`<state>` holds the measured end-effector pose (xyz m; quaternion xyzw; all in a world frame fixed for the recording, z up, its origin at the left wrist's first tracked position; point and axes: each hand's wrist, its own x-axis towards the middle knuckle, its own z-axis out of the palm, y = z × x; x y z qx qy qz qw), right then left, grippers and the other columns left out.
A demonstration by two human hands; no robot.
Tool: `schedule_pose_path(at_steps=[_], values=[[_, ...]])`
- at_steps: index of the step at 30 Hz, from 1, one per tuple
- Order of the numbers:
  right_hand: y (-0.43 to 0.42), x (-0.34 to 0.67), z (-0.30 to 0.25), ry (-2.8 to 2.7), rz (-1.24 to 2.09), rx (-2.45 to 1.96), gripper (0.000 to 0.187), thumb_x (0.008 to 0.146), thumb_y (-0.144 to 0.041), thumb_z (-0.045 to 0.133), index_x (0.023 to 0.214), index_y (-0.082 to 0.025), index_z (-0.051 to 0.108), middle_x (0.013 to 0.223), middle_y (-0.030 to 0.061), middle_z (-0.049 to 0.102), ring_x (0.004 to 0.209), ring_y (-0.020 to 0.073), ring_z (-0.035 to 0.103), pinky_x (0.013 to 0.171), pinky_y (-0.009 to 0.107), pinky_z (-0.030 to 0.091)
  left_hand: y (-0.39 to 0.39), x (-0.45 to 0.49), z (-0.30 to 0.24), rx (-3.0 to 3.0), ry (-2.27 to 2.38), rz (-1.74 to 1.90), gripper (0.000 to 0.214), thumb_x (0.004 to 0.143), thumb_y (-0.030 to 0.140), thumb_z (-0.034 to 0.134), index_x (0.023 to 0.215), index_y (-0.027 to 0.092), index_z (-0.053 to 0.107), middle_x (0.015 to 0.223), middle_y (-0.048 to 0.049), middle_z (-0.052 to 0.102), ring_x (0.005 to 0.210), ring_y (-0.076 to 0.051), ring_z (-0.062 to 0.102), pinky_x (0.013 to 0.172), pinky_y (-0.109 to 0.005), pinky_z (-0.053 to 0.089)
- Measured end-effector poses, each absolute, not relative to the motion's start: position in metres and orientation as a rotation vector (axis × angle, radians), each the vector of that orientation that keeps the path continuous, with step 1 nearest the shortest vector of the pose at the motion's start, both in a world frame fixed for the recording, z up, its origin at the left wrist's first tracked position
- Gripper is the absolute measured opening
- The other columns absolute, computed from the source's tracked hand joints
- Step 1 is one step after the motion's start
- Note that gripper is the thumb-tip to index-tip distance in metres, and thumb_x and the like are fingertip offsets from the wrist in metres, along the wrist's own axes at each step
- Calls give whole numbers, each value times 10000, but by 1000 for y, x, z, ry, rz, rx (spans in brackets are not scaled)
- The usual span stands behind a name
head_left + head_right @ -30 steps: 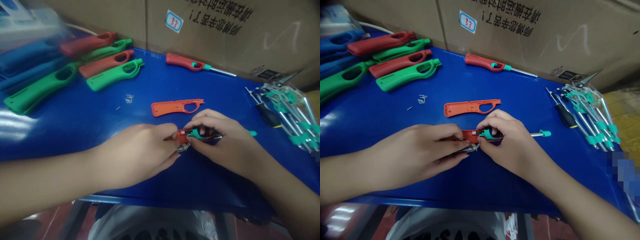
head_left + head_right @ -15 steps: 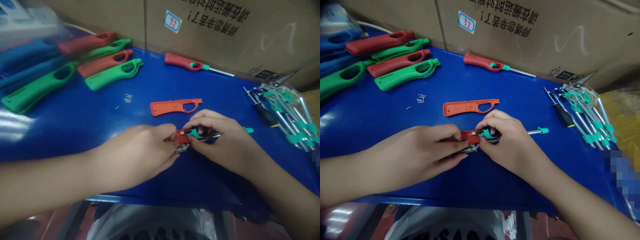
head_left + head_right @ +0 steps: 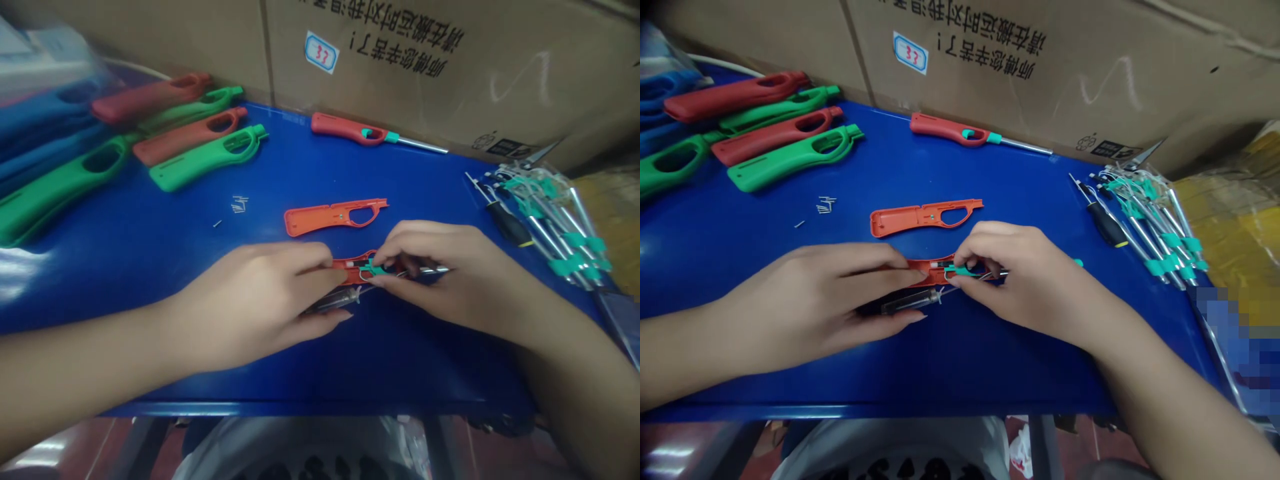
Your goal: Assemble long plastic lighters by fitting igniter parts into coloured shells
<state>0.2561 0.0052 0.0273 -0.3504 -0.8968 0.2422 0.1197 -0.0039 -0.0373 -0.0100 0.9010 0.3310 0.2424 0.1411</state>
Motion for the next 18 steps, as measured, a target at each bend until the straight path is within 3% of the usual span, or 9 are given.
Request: schedule_pose_path(at_steps=[4,7,11,18], values=[[2,253,25,-2755,588,-983,115,981,-179,582,1002,-193,694,954,28,656,844,152,617,712,283,455,-32,-2,-9,2709,941,608,297,1017,378,578,1216,199,706,1173,-95,686,1062,-272,628,918,-421,515],[3,255,24,-2874,497,-910,201,1032,-211,515,1024,-203,715,1018,33,657,843,149,627,704,288,447,-29,-1,-11,2722,869,644,275,1028,302,560,1236,182,695,1239,-99,680,1142,-274,622,1001,-443,484],[7,260,24,-2915,416,-769,198,1027,-204,533,970,-193,722,1005,28,651,778,129,602,648,276,415,-27,-2,-14,2680,827,621,277,1040,210,514,1250,181,692,1226,-96,685,1114,-238,647,999,-405,502],[9,262,21,-2930,497,-743,194,1024,-196,537,972,-183,724,979,35,637,773,139,597,655,282,419,-26,-4,-15,2657,810,570,284,1037,202,501,1235,193,704,1207,-97,677,1089,-243,637,983,-414,516]])
